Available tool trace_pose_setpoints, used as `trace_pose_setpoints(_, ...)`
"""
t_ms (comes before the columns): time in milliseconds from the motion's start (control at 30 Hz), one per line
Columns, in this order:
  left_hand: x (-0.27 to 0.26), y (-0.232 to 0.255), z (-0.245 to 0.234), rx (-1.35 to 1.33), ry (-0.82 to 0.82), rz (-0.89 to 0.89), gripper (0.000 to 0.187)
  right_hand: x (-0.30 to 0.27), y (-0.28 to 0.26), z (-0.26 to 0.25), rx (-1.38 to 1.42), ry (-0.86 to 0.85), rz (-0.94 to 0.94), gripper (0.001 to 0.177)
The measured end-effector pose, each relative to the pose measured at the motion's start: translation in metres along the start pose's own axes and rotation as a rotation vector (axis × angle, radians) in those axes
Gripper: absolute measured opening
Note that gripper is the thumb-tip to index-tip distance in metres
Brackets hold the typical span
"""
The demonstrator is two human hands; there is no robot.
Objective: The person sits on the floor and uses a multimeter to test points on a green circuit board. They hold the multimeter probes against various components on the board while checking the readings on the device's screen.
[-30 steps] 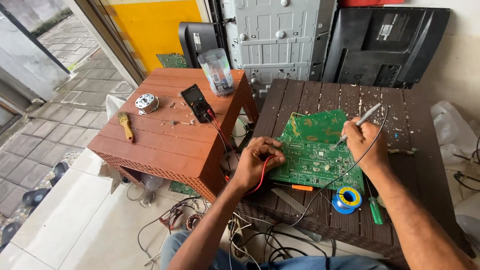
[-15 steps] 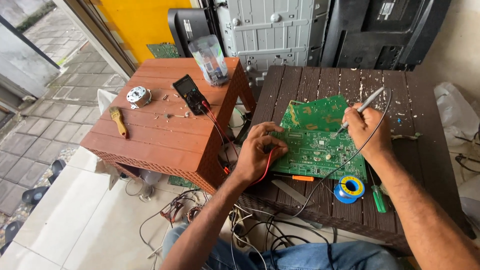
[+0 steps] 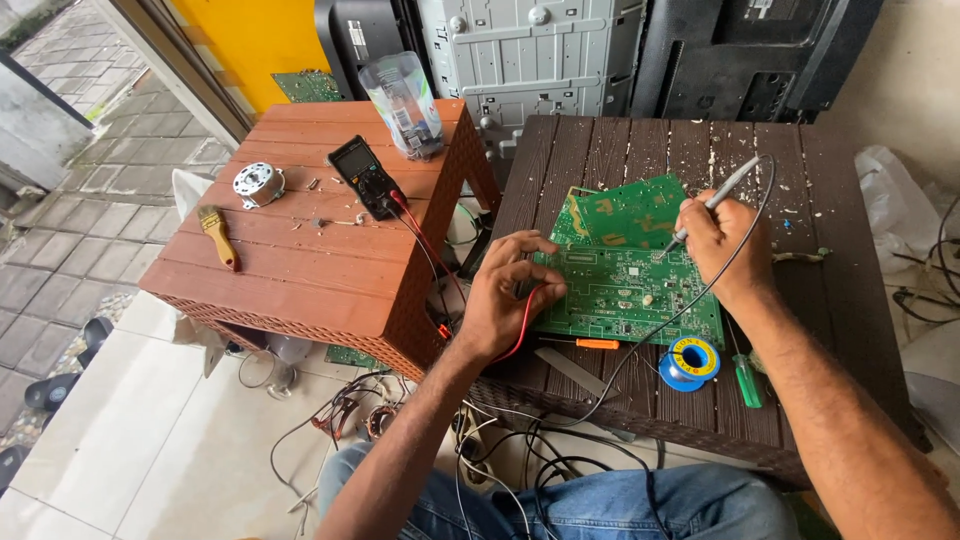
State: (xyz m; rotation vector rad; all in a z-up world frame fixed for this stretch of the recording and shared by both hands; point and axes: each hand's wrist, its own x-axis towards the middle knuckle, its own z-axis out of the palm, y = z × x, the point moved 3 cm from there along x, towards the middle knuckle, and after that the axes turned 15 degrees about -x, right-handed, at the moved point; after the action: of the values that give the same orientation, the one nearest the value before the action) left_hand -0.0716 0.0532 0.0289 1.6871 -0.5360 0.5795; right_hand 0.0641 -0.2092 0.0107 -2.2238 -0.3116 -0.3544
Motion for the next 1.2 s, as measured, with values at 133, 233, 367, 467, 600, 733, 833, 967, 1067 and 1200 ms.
trace_pose_setpoints(133,0.001,0.016,0.008,-0.042,-0.075,0.014,0.007,0.003,0.008,0.001,-0.043,-0.020,-0.002,0.028)
trace_pose_setpoints(233,0.001,0.012,0.006,0.001,-0.103,0.037,0.008,0.001,0.003,0.001,-0.027,-0.004,0.009,0.028)
trace_pose_setpoints(367,0.001,0.012,0.005,0.002,-0.104,0.037,0.008,-0.003,-0.008,-0.003,0.037,-0.006,-0.006,0.028)
trace_pose_setpoints(467,0.001,0.012,0.004,-0.022,-0.101,0.033,0.008,-0.002,-0.006,-0.003,0.038,-0.002,-0.012,0.028)
trace_pose_setpoints(600,-0.001,0.009,0.003,-0.033,-0.095,0.032,0.008,-0.003,-0.008,-0.004,0.036,-0.005,-0.012,0.028)
trace_pose_setpoints(733,-0.001,0.002,0.004,-0.005,-0.118,0.051,0.009,0.000,0.002,-0.001,0.035,-0.015,-0.032,0.028)
trace_pose_setpoints(833,-0.003,0.002,0.003,0.016,-0.120,0.081,0.009,0.003,0.007,0.001,-0.009,-0.014,-0.029,0.027)
trace_pose_setpoints(967,-0.007,0.003,0.001,0.020,-0.156,0.052,0.012,-0.004,-0.006,-0.004,0.022,-0.063,-0.028,0.036)
trace_pose_setpoints(1067,-0.008,0.003,-0.002,0.033,-0.167,0.014,0.011,-0.004,-0.005,-0.001,0.028,-0.064,-0.027,0.036)
trace_pose_setpoints(1200,-0.008,0.000,0.000,0.046,-0.194,-0.049,0.015,-0.006,-0.003,-0.003,0.049,-0.055,-0.047,0.036)
